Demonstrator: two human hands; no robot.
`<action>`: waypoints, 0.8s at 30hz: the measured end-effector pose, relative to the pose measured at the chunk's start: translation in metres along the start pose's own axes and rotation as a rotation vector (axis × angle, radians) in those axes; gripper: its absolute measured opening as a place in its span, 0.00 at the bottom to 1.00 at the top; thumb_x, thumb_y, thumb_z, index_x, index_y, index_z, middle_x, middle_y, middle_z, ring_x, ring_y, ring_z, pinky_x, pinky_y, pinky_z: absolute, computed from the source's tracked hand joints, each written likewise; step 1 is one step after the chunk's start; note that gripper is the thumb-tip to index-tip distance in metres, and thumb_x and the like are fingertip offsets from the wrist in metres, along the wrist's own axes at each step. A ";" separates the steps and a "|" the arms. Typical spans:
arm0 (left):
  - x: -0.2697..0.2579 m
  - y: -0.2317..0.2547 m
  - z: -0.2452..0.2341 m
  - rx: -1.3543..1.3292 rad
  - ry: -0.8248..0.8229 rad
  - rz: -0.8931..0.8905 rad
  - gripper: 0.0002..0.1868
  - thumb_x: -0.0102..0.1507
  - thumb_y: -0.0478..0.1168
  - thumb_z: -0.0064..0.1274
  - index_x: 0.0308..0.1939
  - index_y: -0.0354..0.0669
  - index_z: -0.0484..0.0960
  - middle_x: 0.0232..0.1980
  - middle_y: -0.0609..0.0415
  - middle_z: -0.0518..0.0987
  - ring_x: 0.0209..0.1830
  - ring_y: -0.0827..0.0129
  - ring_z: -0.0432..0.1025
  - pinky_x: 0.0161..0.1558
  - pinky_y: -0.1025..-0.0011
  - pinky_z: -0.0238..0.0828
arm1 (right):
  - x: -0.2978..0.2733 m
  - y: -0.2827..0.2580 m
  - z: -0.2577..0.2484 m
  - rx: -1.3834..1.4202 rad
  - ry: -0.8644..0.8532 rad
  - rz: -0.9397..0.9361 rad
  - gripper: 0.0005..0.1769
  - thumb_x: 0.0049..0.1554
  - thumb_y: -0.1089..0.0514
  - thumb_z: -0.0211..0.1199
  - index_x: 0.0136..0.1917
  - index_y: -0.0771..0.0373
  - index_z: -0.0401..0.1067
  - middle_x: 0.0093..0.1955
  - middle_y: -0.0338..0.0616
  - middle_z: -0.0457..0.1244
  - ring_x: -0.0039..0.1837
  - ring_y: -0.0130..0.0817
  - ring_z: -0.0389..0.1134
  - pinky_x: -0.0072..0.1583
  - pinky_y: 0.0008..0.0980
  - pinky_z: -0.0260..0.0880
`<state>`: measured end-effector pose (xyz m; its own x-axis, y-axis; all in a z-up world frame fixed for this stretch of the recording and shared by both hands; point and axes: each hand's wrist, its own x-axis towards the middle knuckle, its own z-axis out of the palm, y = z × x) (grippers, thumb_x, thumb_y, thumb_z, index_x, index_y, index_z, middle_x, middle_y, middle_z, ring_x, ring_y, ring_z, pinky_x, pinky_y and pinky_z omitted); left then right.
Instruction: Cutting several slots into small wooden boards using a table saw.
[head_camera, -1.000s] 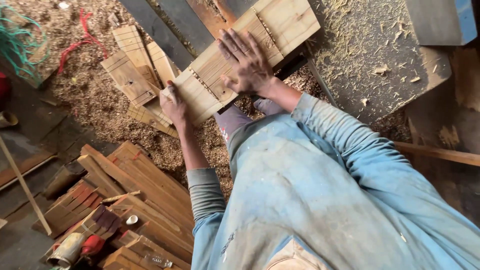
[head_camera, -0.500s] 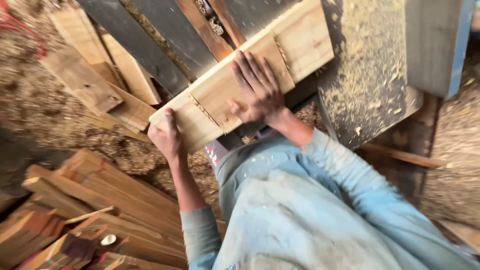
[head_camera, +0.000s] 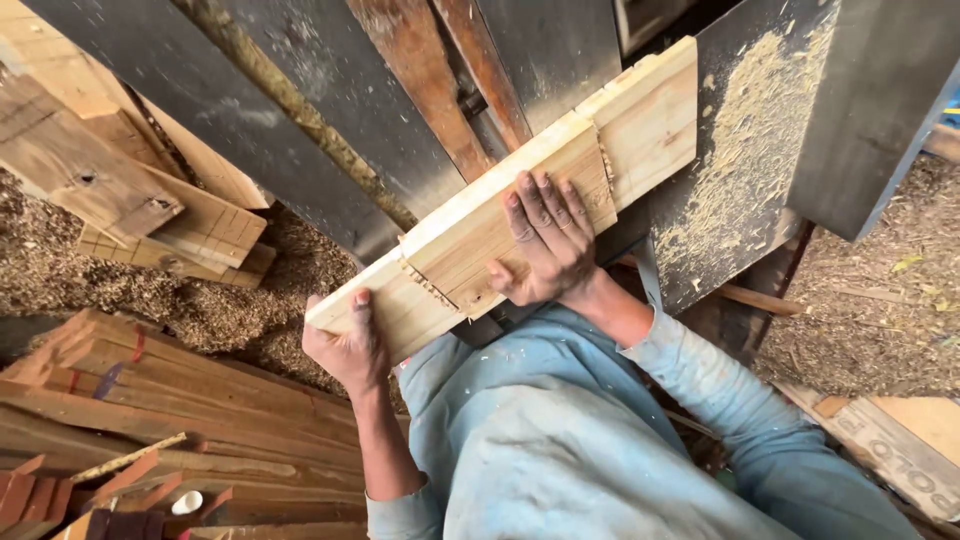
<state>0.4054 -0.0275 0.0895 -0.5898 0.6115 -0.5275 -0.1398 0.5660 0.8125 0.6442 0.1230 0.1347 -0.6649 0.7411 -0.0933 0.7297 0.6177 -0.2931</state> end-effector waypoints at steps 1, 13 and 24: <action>0.004 0.005 0.001 -0.006 -0.006 -0.019 0.25 0.68 0.53 0.64 0.30 0.37 0.72 0.30 0.60 0.70 0.30 0.77 0.64 0.32 0.78 0.60 | 0.003 0.000 0.000 0.004 0.022 0.001 0.43 0.66 0.36 0.47 0.78 0.74 0.57 0.79 0.66 0.53 0.82 0.58 0.50 0.82 0.53 0.41; 0.011 0.009 0.007 0.068 0.031 0.097 0.24 0.71 0.54 0.57 0.37 0.33 0.78 0.32 0.57 0.77 0.30 0.74 0.70 0.33 0.73 0.67 | 0.016 -0.002 -0.012 0.002 0.093 -0.040 0.42 0.65 0.36 0.47 0.76 0.73 0.62 0.78 0.65 0.56 0.81 0.58 0.55 0.81 0.53 0.47; -0.001 0.037 0.013 0.056 0.043 0.093 0.26 0.72 0.56 0.53 0.27 0.41 0.79 0.22 0.62 0.72 0.19 0.77 0.62 0.22 0.72 0.51 | 0.005 0.002 -0.023 0.031 0.073 -0.179 0.52 0.66 0.31 0.47 0.80 0.79 0.47 0.82 0.72 0.45 0.84 0.60 0.45 0.82 0.51 0.38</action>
<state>0.4113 -0.0006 0.1168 -0.6318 0.6394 -0.4381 -0.0390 0.5383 0.8418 0.6463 0.1338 0.1555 -0.7697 0.6376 0.0317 0.5947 0.7341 -0.3278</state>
